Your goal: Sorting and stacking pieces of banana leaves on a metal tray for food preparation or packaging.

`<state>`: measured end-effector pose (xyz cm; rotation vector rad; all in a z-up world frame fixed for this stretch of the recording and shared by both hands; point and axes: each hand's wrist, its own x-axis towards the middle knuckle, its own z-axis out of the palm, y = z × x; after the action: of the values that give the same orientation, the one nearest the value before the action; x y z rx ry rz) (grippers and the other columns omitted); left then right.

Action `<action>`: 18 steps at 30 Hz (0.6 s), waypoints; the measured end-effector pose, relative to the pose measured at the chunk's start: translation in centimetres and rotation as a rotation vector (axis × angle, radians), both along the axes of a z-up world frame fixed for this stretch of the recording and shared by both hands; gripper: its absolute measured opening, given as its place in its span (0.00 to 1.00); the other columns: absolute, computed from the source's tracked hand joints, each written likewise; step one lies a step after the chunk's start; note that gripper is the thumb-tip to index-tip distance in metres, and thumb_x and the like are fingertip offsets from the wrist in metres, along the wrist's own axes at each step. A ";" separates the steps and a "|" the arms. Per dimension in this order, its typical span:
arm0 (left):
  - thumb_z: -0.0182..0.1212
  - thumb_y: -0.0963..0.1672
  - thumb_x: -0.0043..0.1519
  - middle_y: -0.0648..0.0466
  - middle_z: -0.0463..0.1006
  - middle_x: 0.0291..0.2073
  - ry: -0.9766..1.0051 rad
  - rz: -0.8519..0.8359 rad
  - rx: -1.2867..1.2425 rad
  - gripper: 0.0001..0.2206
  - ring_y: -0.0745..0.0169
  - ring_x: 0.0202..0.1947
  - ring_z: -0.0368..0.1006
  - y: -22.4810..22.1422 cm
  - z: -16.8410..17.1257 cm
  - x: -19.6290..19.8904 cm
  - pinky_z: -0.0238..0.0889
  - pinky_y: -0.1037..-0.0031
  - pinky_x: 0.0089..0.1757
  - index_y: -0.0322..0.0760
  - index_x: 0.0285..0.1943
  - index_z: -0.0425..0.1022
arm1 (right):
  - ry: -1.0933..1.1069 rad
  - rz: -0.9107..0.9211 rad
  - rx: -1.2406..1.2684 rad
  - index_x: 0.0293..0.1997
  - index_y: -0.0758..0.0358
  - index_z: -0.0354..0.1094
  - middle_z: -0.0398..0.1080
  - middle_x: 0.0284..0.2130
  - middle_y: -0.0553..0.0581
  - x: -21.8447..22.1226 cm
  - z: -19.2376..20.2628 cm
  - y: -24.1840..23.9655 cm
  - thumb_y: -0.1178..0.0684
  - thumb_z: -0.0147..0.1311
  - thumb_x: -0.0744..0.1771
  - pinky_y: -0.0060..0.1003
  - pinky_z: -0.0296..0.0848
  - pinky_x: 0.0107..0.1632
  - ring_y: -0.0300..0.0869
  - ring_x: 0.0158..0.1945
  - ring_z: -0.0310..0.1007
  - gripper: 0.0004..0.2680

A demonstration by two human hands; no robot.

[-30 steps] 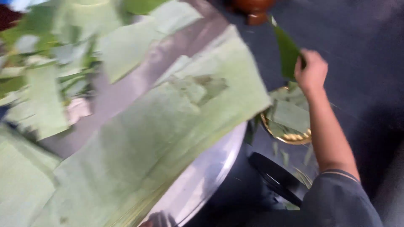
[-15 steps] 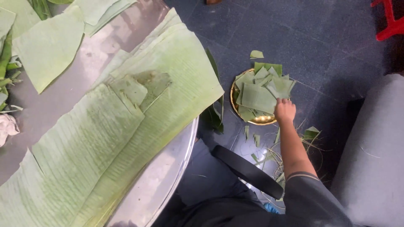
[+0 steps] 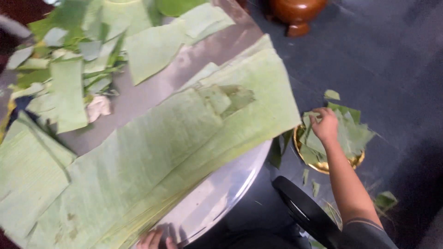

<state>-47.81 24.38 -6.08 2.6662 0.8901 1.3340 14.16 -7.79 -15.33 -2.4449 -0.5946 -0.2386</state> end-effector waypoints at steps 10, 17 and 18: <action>0.56 0.45 0.59 0.46 0.80 0.34 -0.290 -0.097 -0.218 0.11 0.50 0.35 0.75 -2.7 10.7 4.4 0.69 0.67 0.44 0.30 0.35 0.78 | -0.324 0.707 0.369 0.42 0.65 0.77 0.79 0.40 0.60 -18.3 24.7 20.2 0.56 0.59 0.68 0.42 0.77 0.55 0.48 0.47 0.79 0.04; 0.55 0.43 0.61 0.44 0.78 0.32 -0.352 -0.175 -0.198 0.10 0.48 0.33 0.74 -1.8 10.8 3.3 0.69 0.64 0.40 0.28 0.37 0.77 | -0.101 1.079 0.097 0.47 0.59 0.76 0.72 0.51 0.57 -29.2 21.9 25.1 0.45 0.60 0.66 0.50 0.68 0.59 0.50 0.56 0.69 0.11; 0.56 0.43 0.62 0.44 0.78 0.34 -0.340 -0.206 -0.222 0.09 0.48 0.34 0.75 -1.8 10.8 3.0 0.69 0.65 0.41 0.29 0.39 0.77 | -0.106 1.105 0.169 0.44 0.62 0.77 0.74 0.47 0.56 -30.5 21.2 25.2 0.46 0.63 0.66 0.46 0.70 0.54 0.50 0.51 0.70 0.10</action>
<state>-44.79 22.57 4.69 2.2068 0.6594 1.4782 -16.33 17.43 5.83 -1.6305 -1.7509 0.0463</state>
